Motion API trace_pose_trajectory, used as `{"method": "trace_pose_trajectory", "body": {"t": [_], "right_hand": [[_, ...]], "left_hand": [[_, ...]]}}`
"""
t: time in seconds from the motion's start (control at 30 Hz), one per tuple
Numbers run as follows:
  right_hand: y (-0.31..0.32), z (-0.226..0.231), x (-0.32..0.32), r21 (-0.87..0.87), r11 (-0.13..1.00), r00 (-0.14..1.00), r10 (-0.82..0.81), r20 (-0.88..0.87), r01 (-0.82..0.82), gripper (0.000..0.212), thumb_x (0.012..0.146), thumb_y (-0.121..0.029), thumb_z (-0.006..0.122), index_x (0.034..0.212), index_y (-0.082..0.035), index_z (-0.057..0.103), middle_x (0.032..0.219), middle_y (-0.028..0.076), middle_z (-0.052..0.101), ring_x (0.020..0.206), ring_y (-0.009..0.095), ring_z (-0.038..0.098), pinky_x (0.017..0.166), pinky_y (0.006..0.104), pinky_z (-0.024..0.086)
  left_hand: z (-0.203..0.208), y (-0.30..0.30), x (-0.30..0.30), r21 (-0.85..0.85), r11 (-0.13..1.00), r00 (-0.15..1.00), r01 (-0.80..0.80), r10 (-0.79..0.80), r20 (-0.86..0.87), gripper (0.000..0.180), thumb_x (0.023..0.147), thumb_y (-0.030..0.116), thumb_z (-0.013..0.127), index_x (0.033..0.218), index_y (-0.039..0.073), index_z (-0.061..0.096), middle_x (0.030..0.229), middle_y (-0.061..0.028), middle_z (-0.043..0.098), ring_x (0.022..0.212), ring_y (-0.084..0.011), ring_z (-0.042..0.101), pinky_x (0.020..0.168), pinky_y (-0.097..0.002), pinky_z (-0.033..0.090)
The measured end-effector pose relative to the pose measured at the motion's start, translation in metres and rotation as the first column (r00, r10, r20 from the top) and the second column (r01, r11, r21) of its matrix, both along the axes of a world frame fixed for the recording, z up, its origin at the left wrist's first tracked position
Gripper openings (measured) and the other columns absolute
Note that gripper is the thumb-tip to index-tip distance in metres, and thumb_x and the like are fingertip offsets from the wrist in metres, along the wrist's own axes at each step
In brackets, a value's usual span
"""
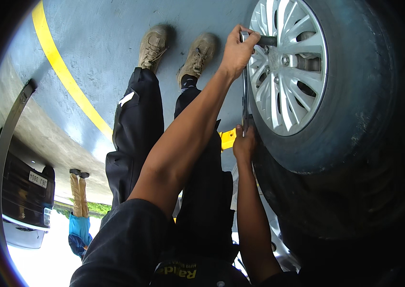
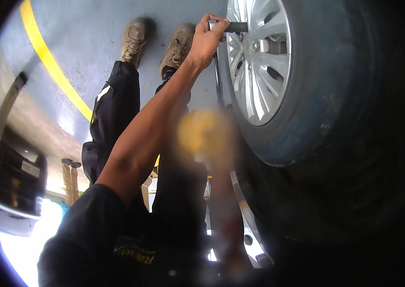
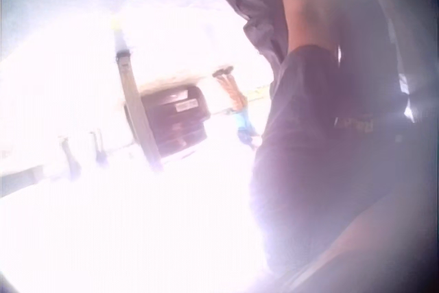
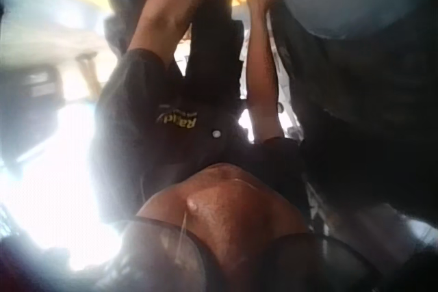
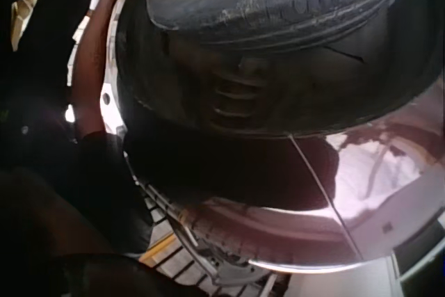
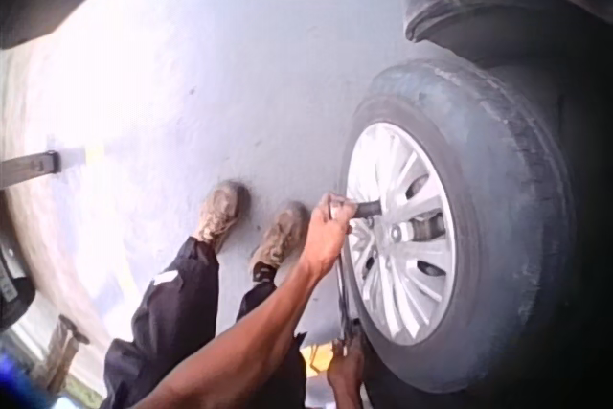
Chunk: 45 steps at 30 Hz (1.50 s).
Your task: The person uses a lug wrench to loosen lug nuts on a car tire, then walks to a tool cart and retrieves a small bottle. They open the bottle and pour its contents into a reservoir under the car's hood while another person works nearby.
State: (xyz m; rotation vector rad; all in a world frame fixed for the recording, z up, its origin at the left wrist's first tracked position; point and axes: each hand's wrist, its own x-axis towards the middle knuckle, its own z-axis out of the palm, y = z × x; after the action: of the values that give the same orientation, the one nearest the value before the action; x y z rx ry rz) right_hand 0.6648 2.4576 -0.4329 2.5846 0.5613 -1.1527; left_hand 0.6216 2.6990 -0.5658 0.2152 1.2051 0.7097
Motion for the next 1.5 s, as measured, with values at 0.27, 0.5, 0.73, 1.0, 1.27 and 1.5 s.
{"method": "trace_pose_trajectory", "body": {"t": [0.27, 0.5, 0.73, 1.0, 1.27, 1.5], "right_hand": [[-0.002, -0.087, 0.007, -0.133, 0.988, 0.979, -0.099, -0.180, 0.076, 0.032, 0.108, -0.030, 0.064, 0.127, -0.005, 0.066, 0.125, 0.021, 0.073, 0.117, 0.044, 0.069, 0.100, 0.0514, 0.052], [0.049, 0.099, -0.011, -0.108, 0.924, 0.927, 0.373, 0.036, -0.368, 0.029, 0.099, -0.024, 0.069, 0.104, 0.004, 0.068, 0.090, 0.026, 0.074, 0.082, 0.045, 0.074, 0.076, 0.0547, 0.056], [0.018, 0.034, 0.002, 0.121, 0.902, 0.909, 0.409, 0.077, -0.416, 0.031, 0.097, -0.025, 0.067, 0.094, 0.006, 0.066, 0.083, 0.028, 0.073, 0.079, 0.047, 0.074, 0.072, 0.0549, 0.057], [-0.014, 0.019, 0.004, 0.299, 0.875, 0.924, 0.357, 0.135, -0.381, 0.035, 0.099, -0.033, 0.067, 0.100, 0.001, 0.067, 0.088, 0.029, 0.075, 0.083, 0.048, 0.075, 0.075, 0.0566, 0.059], [-0.024, -0.012, 0.001, 0.160, 0.909, 0.921, 0.368, 0.126, -0.385, 0.033, 0.101, -0.032, 0.066, 0.097, 0.001, 0.064, 0.085, 0.027, 0.074, 0.077, 0.048, 0.073, 0.072, 0.0552, 0.059], [0.011, 0.043, -0.012, 0.108, 0.965, 0.971, 0.236, 0.050, -0.240, 0.029, 0.103, -0.025, 0.065, 0.106, 0.004, 0.068, 0.088, 0.029, 0.074, 0.086, 0.048, 0.075, 0.074, 0.0529, 0.058]], "left_hand": [[-0.005, 0.009, -0.013, 0.205, 0.906, 0.928, 0.369, -0.346, -0.140, 0.053, 0.102, 0.050, 0.073, 0.122, 0.003, 0.057, 0.094, -0.0074, 0.066, 0.085, -0.0134, 0.062, 0.080, -0.0320, 0.051], [-0.004, 0.021, -0.011, -0.092, 0.843, 0.804, 0.530, -0.534, -0.260, 0.077, 0.101, 0.063, 0.064, 0.119, -0.011, 0.059, 0.098, -0.0212, 0.075, 0.097, -0.0293, 0.072, 0.091, -0.0416, 0.055], [-0.015, 0.037, -0.010, -0.082, 0.740, 0.689, 0.668, -0.656, -0.310, 0.084, 0.101, 0.060, 0.056, 0.132, -0.018, 0.060, 0.109, -0.0333, 0.075, 0.123, -0.0428, 0.069, 0.108, -0.0476, 0.050], [-0.007, 0.031, 0.009, -0.155, 0.869, 0.785, 0.469, -0.491, -0.377, 0.068, 0.104, 0.042, 0.055, 0.139, -0.016, 0.057, 0.135, -0.0423, 0.063, 0.132, -0.0509, 0.062, 0.110, -0.0483, 0.051], [-0.018, 0.014, 0.010, -0.047, 0.925, 0.804, 0.376, -0.351, -0.480, 0.061, 0.101, 0.038, 0.059, 0.133, -0.015, 0.062, 0.119, -0.0376, 0.071, 0.116, -0.0491, 0.070, 0.101, -0.0489, 0.055], [-0.024, 0.018, -0.011, 0.004, 0.926, 0.889, 0.377, -0.361, -0.280, 0.044, 0.099, 0.032, 0.062, 0.119, -0.006, 0.070, 0.085, -0.0145, 0.074, 0.073, -0.0193, 0.067, 0.067, -0.0345, 0.052]]}}
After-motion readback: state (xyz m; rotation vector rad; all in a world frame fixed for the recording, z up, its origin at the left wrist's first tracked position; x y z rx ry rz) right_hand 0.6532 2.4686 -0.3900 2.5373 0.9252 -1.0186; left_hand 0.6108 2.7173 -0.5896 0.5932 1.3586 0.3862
